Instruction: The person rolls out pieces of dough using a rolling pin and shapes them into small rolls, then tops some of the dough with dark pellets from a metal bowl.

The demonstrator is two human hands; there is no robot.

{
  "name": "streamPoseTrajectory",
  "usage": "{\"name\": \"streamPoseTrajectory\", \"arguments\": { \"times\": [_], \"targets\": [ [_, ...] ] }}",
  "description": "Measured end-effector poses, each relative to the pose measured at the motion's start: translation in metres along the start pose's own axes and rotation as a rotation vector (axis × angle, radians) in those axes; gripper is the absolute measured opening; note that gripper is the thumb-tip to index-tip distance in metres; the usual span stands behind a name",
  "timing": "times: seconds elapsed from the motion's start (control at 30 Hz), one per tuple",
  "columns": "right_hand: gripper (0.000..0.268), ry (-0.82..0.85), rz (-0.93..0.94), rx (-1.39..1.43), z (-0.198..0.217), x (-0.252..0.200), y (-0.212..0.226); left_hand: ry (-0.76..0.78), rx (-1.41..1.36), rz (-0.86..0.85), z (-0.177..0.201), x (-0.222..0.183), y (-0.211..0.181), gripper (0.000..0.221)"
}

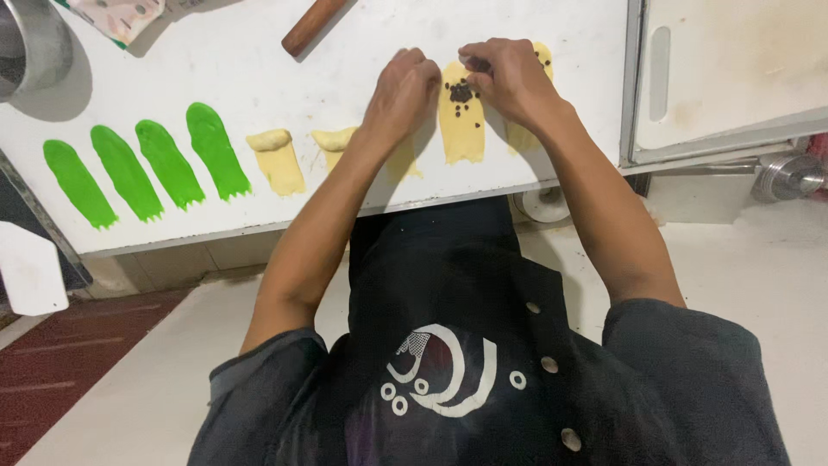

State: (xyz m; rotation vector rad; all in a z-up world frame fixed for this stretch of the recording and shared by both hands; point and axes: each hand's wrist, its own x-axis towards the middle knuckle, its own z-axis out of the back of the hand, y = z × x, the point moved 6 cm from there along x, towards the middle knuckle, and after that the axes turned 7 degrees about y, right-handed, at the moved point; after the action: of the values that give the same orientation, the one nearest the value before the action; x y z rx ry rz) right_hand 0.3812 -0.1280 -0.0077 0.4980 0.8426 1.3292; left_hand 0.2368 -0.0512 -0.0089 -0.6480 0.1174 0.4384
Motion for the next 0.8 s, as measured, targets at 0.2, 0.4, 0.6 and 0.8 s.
{"name": "streamPoseTrajectory", "arguments": {
  "times": [0.2,0.4,0.6,0.8],
  "targets": [
    [0.045,-0.018,0.149,-0.084,0.015,-0.009,0.010,-0.214,-0.111,-0.148,-0.007,0.001,-0.012,0.021],
    [0.018,0.230,-0.170,-0.016,-0.023,-0.057,0.010,-0.263,-0.264,0.082,0.012,-0.017,-0.002,0.007],
    [0.030,0.035,0.043,0.045,-0.021,-0.056,0.014,-0.239,-0.279,0.140,0.010,-0.016,0.003,0.011],
    [0.012,-0.290,0.138,0.120,-0.014,-0.042,0.016,-0.296,-0.395,0.194,0.009,-0.024,0.008,0.012]
  ]
}}
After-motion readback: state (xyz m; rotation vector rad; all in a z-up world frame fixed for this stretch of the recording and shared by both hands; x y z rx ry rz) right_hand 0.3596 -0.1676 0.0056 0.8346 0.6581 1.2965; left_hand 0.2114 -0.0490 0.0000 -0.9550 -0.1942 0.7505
